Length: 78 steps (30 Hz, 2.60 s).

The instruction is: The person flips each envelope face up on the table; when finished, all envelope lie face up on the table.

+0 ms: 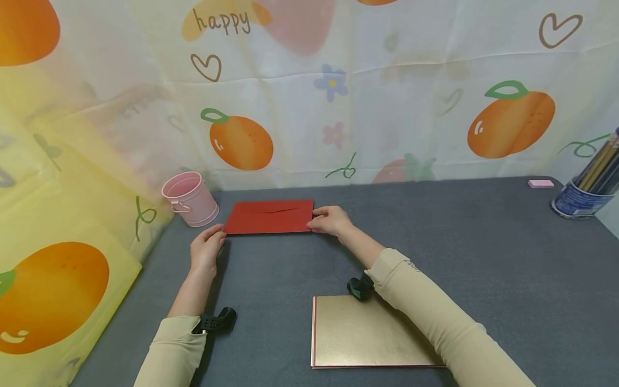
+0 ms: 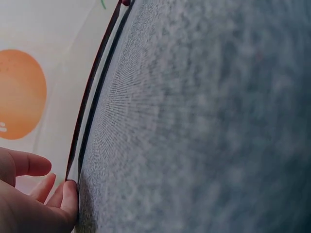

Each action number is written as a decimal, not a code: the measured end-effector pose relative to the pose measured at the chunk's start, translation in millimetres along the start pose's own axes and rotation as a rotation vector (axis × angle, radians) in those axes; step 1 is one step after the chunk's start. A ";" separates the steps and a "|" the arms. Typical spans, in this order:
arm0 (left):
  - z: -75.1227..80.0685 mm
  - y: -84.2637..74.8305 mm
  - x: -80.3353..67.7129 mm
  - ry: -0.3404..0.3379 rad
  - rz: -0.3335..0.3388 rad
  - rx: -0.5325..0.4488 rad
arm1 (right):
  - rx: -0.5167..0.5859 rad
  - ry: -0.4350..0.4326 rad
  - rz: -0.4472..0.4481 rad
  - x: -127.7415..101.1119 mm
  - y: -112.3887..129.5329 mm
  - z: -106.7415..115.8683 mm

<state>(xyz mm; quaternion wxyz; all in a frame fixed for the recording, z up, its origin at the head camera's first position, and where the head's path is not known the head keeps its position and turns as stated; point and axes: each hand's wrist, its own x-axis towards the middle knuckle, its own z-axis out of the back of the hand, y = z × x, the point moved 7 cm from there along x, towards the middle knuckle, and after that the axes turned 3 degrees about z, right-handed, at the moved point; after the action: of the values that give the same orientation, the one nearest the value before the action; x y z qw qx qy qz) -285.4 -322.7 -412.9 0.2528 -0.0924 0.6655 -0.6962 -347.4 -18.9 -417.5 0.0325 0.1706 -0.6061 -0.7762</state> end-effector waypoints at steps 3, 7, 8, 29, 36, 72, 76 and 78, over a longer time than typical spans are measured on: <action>-1.6 -1.7 -2.2 -0.007 -0.008 0.060 | 0.011 -0.011 -0.011 -0.8 -0.9 0.9; -4.2 -3.5 -5.4 -0.016 -0.024 0.140 | 0.063 -0.009 -0.028 -1.7 -1.8 1.2; -5.0 -3.9 -6.3 -0.015 -0.029 0.158 | 0.079 -0.008 -0.032 -2.3 -1.8 1.4; -24.5 -12.5 -28.6 0.069 -0.050 0.154 | 0.176 0.083 -0.022 -22.0 1.0 18.8; -51.1 -37.2 -62.0 0.185 -0.167 0.075 | 0.164 0.089 0.040 -38.4 10.3 37.6; -159.2 -6.2 -243.4 1.130 -0.932 0.745 | -0.547 0.325 0.660 -209.6 -20.9 90.2; -159.0 4.1 -253.0 1.175 -0.978 0.892 | -0.667 0.323 0.764 -227.4 -24.8 92.6; -158.2 7.3 -256.7 1.184 -1.014 0.943 | -0.702 0.345 0.748 -233.3 -29.1 93.6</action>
<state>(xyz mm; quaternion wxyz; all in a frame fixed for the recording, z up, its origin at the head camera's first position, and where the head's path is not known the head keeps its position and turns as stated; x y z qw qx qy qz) -137.9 -61.4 -382.1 -0.4551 0.1115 0.2123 -0.8576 -152.0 135.8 -373.2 0.4605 0.0470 -0.3156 -0.8283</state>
